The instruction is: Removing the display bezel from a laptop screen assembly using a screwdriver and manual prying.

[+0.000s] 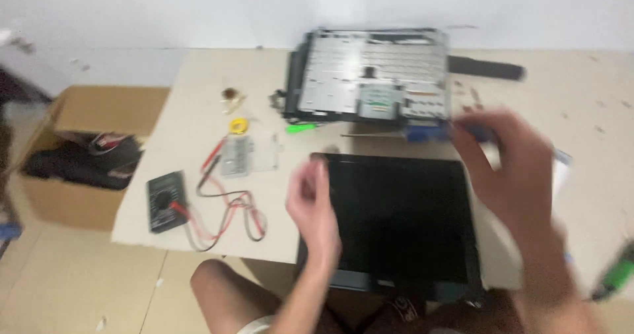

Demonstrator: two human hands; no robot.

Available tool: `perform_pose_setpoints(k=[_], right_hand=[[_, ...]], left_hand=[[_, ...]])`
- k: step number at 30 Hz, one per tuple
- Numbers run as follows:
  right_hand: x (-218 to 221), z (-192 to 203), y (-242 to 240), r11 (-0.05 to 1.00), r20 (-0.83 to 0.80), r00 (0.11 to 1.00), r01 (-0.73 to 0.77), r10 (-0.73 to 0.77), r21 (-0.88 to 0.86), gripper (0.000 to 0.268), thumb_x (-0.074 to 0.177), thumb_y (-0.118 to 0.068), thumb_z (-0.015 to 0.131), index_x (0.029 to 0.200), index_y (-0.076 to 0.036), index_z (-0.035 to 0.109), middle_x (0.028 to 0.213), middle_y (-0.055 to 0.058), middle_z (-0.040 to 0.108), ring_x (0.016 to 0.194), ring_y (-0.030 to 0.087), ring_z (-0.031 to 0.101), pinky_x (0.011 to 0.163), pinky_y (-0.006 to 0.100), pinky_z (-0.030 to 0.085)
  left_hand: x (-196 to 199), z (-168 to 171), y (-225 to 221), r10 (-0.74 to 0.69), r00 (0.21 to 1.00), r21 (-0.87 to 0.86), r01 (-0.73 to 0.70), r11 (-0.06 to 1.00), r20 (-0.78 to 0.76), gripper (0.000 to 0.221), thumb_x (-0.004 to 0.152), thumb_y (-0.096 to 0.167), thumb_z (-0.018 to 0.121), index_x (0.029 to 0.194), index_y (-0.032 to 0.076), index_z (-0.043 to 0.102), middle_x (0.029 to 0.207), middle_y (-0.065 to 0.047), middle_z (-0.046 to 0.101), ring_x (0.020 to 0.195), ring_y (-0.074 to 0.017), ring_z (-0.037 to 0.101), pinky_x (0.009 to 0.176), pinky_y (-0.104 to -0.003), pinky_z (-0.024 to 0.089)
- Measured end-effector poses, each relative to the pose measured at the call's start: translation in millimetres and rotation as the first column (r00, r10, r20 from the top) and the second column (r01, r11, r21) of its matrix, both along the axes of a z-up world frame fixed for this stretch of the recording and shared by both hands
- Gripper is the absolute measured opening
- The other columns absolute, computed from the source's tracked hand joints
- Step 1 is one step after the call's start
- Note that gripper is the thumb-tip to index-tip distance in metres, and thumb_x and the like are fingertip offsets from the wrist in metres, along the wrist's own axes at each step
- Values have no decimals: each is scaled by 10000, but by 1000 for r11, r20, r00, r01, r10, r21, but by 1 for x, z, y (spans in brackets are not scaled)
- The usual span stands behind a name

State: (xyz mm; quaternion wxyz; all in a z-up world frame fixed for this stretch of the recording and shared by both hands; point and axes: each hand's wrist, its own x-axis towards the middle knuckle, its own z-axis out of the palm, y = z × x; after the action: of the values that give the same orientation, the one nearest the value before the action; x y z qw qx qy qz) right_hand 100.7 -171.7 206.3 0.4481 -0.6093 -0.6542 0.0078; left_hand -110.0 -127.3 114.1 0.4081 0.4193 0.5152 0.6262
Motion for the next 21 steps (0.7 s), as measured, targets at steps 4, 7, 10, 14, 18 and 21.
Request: perform_pose_setpoints(k=[4,7,10,14,18,21], right_hand=[[-93,-62,-40,969,-480,842,230,-245,-92,121,1040,48,546,1160,65,546,1095,185,649,764,213,619,704,298,539],[-129,-107,-57,946,-715,620,217,-323,-239,179,1069,-27,432,1178,58,545,920,166,617,767,211,590,728,320,517],[-137,-149,-67,975,-956,198,103,-214,-197,250,1055,-161,507,1203,36,550,1006,121,564,856,188,555,799,300,499],[-135,-161,-72,950,-912,268,135,-309,-282,262,1072,-141,496,1214,73,543,1012,158,578,848,202,575,777,307,518],[-137,-148,-75,935,-871,339,158,-355,-319,209,1089,-90,469,1189,80,538,1009,172,572,844,218,574,775,320,511],[-135,-150,-77,915,-815,416,196,-403,-353,248,1090,-115,490,1191,105,548,964,195,588,814,238,588,748,332,517]], left_hand=[[-25,13,-28,-62,836,-263,241,934,545,412,951,238,536,1217,-54,652,1045,-180,735,854,-188,644,728,-311,523],[-40,25,-29,-87,708,-207,320,925,701,577,958,317,447,1360,-87,536,1174,-247,685,1064,-293,666,904,-402,532],[-54,29,-28,-37,609,-191,305,933,792,501,1001,312,409,1264,-86,560,1175,-268,672,1043,-313,667,930,-390,544],[-62,26,-25,-64,682,-252,354,901,729,541,987,353,430,1318,-52,568,1056,-225,714,952,-251,701,844,-337,571],[-67,20,-23,-104,733,-298,397,868,672,507,988,323,467,1310,-52,578,1008,-216,731,888,-242,719,790,-312,591],[-69,11,-23,-96,729,-313,404,859,678,392,963,256,559,1149,-80,640,996,-217,729,897,-245,715,782,-306,575]])
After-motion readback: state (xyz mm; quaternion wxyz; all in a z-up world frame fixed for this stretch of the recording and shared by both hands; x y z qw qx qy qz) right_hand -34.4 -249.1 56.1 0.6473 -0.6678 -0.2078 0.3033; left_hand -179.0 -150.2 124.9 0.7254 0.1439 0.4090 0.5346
